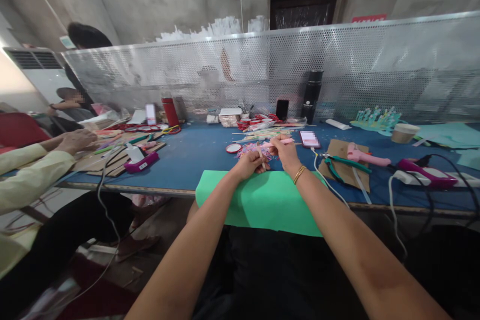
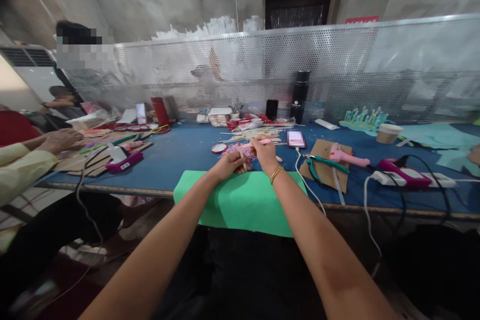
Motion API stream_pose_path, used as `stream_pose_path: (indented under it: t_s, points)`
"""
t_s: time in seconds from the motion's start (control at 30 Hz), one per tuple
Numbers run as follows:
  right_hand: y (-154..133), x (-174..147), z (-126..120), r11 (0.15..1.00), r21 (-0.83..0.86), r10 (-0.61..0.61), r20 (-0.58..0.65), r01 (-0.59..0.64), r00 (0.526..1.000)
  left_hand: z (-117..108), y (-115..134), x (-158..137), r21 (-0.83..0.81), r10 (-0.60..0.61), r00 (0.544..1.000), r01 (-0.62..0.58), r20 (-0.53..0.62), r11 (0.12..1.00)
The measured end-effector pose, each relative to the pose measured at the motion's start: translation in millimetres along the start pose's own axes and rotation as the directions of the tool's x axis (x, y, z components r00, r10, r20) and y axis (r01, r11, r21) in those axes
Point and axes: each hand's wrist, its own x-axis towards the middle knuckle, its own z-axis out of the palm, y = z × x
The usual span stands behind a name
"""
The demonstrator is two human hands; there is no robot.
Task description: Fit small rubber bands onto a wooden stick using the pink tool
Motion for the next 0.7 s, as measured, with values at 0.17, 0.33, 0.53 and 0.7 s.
stream_pose_path:
  t_s: [0.17, 0.33, 0.53, 0.7]
  points:
    - [-0.8, 0.2, -0.1, 1.0, -0.02, -0.003, -0.065, 0.001, 0.998, 0.5, 0.9, -0.3, -0.007, -0.002, 1.0, 0.002, -0.006, 1.0]
    - [-1.2, -1.0, 0.6, 1.0, -0.022, -0.007, 0.0, 0.007, 1.0, 1.0, 1.2, -0.6, -0.008, 0.001, 1.0, -0.001, -0.005, 1.0]
    - [-0.9, -0.2, 0.4, 1.0, -0.018, -0.007, -0.072, 0.006, 0.997, 0.7, 0.2, 0.3, -0.005, 0.001, 1.0, -0.001, -0.006, 1.0]
    - [1.4, 0.3, 0.4, 1.0, -0.027, -0.001, 0.025, 0.001, 1.0, 0.7, -0.1, 0.5, -0.013, 0.0, 1.0, 0.0, -0.003, 1.0]
